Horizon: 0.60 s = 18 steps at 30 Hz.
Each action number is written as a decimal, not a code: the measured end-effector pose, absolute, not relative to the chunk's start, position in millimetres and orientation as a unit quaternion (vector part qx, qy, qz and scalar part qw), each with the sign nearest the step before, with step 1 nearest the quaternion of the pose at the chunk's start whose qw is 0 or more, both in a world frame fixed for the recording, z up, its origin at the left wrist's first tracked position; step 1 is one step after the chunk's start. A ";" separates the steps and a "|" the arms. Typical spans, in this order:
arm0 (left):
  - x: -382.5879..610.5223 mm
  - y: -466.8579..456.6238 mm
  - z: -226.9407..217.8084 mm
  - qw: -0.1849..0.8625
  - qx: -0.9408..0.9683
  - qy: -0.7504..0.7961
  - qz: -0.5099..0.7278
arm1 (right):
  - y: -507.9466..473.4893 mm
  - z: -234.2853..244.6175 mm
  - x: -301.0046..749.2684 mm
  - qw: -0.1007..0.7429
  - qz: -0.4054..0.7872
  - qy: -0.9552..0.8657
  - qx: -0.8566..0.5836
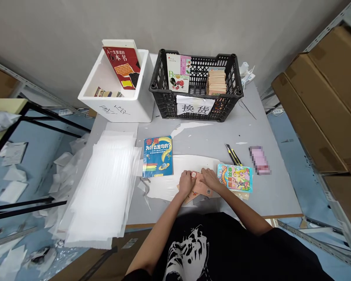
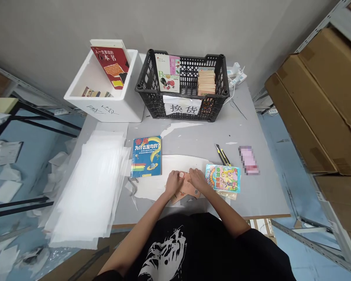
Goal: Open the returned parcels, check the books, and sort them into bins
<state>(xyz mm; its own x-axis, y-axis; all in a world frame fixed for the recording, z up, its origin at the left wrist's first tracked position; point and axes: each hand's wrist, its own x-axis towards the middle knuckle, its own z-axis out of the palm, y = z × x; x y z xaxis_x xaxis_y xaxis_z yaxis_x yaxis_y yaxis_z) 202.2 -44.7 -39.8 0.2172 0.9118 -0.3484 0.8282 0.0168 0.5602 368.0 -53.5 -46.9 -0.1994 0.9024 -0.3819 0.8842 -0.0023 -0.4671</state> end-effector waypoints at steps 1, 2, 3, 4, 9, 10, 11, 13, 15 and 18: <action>202.7 -38.0 -37.7 0.353 0.700 0.617 0.070 | -51.5 -43.8 368.5 0.026 0.331 -0.704 -0.627; 202.6 -30.8 -34.4 0.360 0.703 0.608 0.079 | -49.2 -40.2 369.5 0.039 0.344 -0.702 -0.622; 202.0 -23.1 -29.9 0.367 0.706 0.599 0.088 | -46.8 -36.1 370.8 0.049 0.355 -0.702 -0.616; 201.5 -15.2 -24.1 0.372 0.711 0.589 0.096 | -44.3 -31.6 372.2 0.064 0.370 -0.698 -0.610; 207.5 21.1 15.1 0.367 0.736 0.556 0.123 | -34.8 -6.8 372.8 0.254 0.521 -0.571 -0.581; 209.8 26.5 23.1 0.358 0.744 0.551 0.124 | -33.8 -2.1 371.7 0.288 0.551 -0.535 -0.572; 211.6 31.2 30.4 0.346 0.751 0.549 0.123 | -33.1 2.2 370.6 0.309 0.575 -0.507 -0.563; 212.9 37.8 42.5 0.318 0.758 0.555 0.127 | -31.7 9.9 369.7 0.342 0.616 -0.450 -0.548; 210.8 39.7 51.0 0.307 0.736 0.583 0.156 | -30.0 17.1 371.6 0.384 0.637 -0.385 -0.546; 207.6 31.2 59.4 0.379 0.645 0.617 0.243 | -26.4 28.9 377.3 0.458 0.624 -0.294 -0.561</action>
